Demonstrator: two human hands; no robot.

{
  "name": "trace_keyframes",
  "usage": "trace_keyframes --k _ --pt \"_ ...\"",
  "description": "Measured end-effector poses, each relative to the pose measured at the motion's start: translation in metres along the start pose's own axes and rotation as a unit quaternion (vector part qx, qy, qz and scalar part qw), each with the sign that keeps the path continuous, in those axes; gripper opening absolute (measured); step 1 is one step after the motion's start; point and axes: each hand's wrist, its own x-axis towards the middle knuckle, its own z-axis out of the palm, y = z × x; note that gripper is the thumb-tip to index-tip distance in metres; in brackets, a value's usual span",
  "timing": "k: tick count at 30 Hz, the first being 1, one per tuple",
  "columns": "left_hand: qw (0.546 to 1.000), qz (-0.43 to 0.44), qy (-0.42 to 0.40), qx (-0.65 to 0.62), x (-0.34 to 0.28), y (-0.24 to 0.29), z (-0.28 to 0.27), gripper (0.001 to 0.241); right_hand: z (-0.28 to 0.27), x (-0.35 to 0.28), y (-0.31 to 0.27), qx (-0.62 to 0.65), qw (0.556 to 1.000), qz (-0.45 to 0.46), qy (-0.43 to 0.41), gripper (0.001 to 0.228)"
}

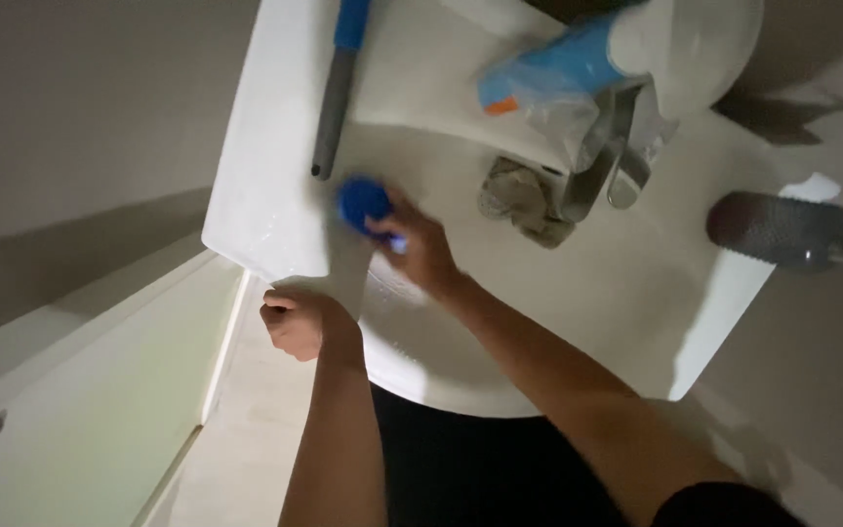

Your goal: The person cleans a white bathroom sink using a blue sponge and a spray bottle. They scrub the basin, faucet, and surrounding areas, occasionally moving a cloth and a spray bottle to access different parts of the sink.

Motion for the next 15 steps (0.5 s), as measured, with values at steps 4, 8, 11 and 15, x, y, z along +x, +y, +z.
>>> trace_keyframes --k 4,8,11,15 --pt "1.0 0.018 -0.002 0.007 0.001 -0.004 0.0 0.046 -0.003 0.009 0.059 -0.097 0.983 0.004 0.153 0.028" --pt "1.0 -0.018 0.002 -0.009 0.001 0.005 -0.002 0.043 -0.023 -0.045 0.089 -0.277 0.937 0.056 0.207 0.03" --pt "0.999 -0.032 0.018 -0.002 0.009 -0.011 0.017 0.039 -0.001 -0.047 0.069 -0.275 0.925 0.122 0.233 0.027" --pt "1.0 -0.021 0.015 -0.006 0.008 -0.011 0.013 0.044 0.025 -0.001 0.022 -0.117 0.96 0.116 0.224 0.026"
